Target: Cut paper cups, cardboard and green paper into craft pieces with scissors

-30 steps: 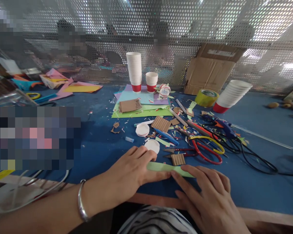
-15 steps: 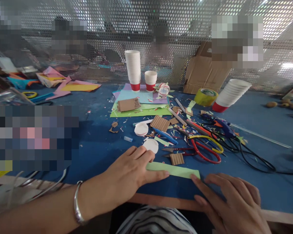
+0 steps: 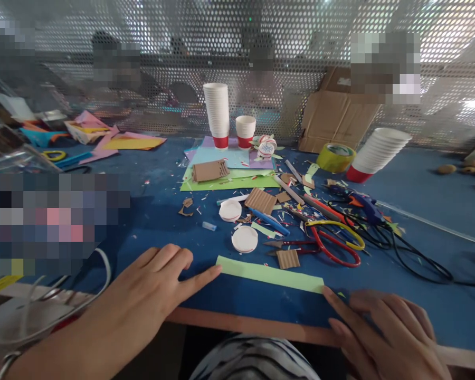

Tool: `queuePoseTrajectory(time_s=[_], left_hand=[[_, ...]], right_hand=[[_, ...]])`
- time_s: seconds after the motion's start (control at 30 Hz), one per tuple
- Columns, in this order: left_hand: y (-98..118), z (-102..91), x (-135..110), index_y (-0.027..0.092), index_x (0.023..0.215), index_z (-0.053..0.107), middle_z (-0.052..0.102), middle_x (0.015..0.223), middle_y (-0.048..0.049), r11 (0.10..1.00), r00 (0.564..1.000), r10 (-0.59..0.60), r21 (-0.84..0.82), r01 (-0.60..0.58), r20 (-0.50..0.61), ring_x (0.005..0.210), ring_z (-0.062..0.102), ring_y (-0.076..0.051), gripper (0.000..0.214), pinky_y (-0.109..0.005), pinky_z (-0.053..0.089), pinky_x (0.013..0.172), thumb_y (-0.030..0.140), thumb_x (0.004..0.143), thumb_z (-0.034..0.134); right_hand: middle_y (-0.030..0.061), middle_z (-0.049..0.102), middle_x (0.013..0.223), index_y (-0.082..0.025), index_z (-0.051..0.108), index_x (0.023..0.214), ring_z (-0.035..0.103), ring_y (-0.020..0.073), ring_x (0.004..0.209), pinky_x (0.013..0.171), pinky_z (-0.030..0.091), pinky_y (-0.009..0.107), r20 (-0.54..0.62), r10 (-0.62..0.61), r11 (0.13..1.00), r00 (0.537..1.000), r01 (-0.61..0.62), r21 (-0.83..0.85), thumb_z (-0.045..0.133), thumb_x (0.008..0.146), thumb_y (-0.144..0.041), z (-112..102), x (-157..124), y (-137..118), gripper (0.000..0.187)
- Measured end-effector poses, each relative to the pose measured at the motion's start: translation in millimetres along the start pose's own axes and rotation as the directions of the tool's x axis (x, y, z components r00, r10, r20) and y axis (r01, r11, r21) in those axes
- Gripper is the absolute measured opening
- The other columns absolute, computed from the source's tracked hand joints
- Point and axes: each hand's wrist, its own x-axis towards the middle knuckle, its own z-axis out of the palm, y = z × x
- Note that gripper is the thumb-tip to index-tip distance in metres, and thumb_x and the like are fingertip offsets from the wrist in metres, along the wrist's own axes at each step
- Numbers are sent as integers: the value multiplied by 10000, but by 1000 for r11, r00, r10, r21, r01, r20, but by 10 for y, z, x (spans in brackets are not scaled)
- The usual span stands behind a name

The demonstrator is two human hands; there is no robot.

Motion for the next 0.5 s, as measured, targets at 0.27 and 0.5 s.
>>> queuePoseTrajectory(time_s=[0.27, 0.5], left_hand=[[277, -193, 204, 210, 982, 699, 612, 920, -88, 978, 986, 155, 150, -145, -59, 887, 504, -281, 409, -417, 383, 760, -10, 783, 416], [425, -96, 554, 206, 1077, 659, 610, 1050, -72, 987, 995, 6, -156, -22, -101, 957, 510, -243, 169, -405, 421, 838, 231, 970, 531]], right_hand=[[70, 668, 896, -195, 675, 1294, 621, 240, 882, 801, 442, 387, 47, 26, 998, 999, -28, 50, 614, 940, -312, 46, -64, 17, 378], [88, 664, 980, -232, 684, 1286, 634, 240, 901, 774, 511, 376, 65, 119, 981, 991, -127, 144, 615, 929, -302, 63, -24, 41, 370]])
